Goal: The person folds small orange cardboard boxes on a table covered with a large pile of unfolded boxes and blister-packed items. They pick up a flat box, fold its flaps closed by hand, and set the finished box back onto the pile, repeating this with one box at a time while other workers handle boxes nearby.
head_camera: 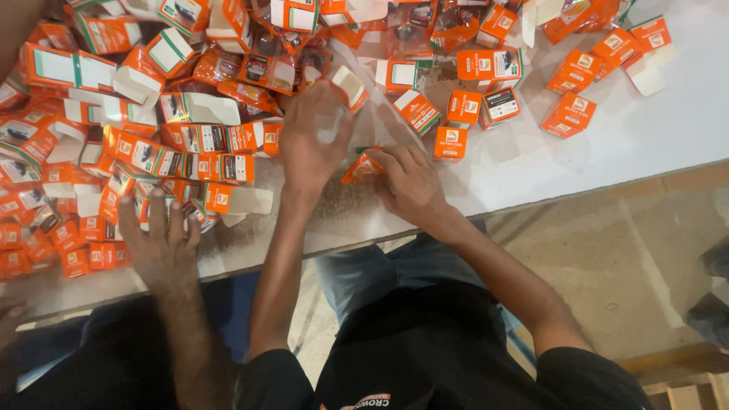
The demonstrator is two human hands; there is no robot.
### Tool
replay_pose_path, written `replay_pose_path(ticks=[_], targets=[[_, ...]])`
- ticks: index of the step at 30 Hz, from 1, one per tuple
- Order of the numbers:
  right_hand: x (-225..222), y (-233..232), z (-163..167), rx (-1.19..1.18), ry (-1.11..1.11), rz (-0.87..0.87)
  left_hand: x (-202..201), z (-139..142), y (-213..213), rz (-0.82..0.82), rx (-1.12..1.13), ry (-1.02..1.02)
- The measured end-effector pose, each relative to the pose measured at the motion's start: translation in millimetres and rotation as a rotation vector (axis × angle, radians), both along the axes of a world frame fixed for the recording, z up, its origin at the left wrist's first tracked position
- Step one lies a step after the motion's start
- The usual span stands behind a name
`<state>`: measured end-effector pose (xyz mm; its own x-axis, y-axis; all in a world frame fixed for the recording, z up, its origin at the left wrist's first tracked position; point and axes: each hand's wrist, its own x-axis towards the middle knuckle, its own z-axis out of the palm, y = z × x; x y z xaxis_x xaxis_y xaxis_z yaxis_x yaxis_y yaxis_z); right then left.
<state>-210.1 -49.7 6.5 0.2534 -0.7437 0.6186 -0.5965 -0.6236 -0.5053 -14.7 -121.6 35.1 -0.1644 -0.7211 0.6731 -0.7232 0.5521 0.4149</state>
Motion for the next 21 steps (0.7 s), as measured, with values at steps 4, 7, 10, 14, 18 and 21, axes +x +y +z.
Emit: replay_pose_path(ticks=[4,7,10,14,18,21], targets=[[-1,5,0,-0.012,-0.009,-0.008,-17,-3,-26,0.000,0.207,0.016],[-2,6,0,0.013,-0.132,-0.026,-24,-10,-37,-0.015,0.263,0.168],[-11,7,6,0.094,-0.315,0.051,-25,-21,-40,-0.048,0.172,0.121],[-32,17,23,0.218,-0.375,0.372,-20,-37,-35,-0.134,0.109,0.086],[-31,43,26,0.354,-0.342,0.586,-19,-50,-32,-0.111,0.116,0.001],[-19,49,15,0.346,-0.267,0.489,-26,-64,-42,-0.026,0.395,-0.001]])
